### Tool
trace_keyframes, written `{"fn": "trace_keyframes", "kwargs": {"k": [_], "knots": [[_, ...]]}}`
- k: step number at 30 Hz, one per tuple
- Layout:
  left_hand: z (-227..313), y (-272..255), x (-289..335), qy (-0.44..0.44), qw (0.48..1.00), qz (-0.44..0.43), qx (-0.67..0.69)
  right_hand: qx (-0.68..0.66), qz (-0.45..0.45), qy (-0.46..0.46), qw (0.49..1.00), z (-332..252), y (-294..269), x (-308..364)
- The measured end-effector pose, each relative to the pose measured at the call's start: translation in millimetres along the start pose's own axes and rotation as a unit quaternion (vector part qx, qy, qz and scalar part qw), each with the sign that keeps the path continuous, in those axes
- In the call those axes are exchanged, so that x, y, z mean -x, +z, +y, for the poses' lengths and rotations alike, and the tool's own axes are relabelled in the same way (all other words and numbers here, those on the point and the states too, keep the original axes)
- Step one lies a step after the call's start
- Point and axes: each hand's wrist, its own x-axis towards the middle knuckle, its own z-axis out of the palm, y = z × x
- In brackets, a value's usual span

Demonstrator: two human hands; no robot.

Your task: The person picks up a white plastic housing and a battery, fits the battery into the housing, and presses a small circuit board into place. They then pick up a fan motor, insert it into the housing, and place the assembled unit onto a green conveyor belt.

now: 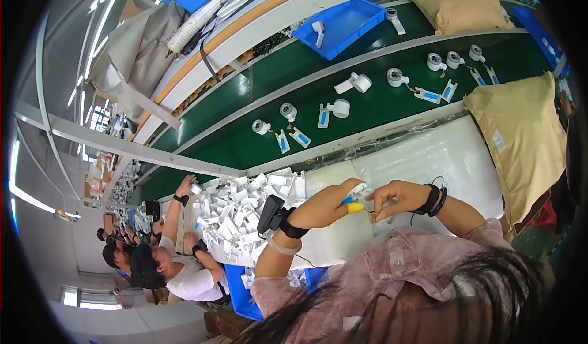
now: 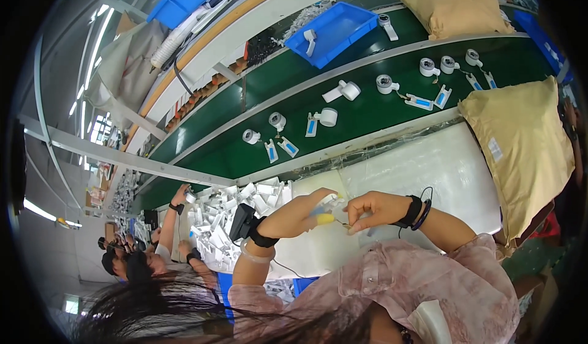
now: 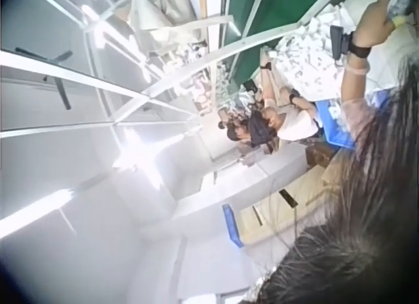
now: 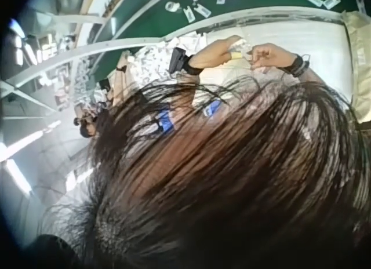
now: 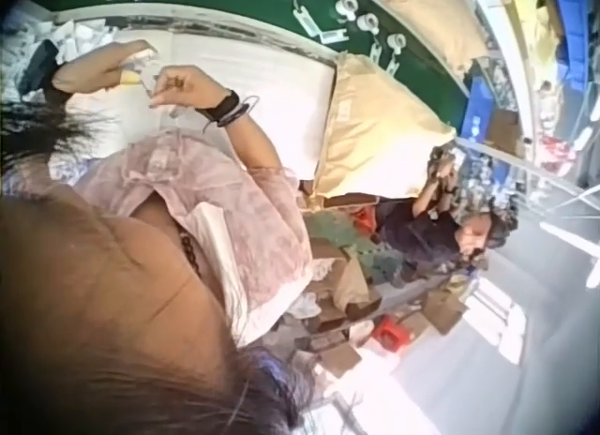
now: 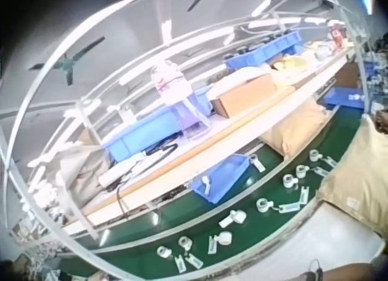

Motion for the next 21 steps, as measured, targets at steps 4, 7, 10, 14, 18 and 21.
{"fn": "trace_keyframes", "kwargs": {"k": [4, 7, 10, 14, 18, 21], "knots": [[18, 27, -2, 0.024, 0.988, 0.151, -0.006, -0.048, 0.046, 0.170, 0.983, -12, 3, 5], [12, 43, -6, -0.008, 0.982, 0.184, 0.048, 0.055, 0.183, 0.105, 0.976, -3, 16, 17], [-17, 74, -23, 0.030, 0.955, 0.250, 0.158, 0.118, 0.358, 0.039, 0.926, -3, 22, 19], [-19, 109, -41, 0.035, 0.866, 0.348, 0.358, 0.177, 0.383, -0.020, 0.906, -10, 22, 24], [-13, 127, -47, 0.027, 0.826, 0.373, 0.422, 0.288, 0.369, -0.069, 0.881, -6, 21, 32], [-7, 131, -47, 0.014, 0.825, 0.369, 0.427, 0.367, 0.304, -0.111, 0.872, -9, 15, 35]]}}
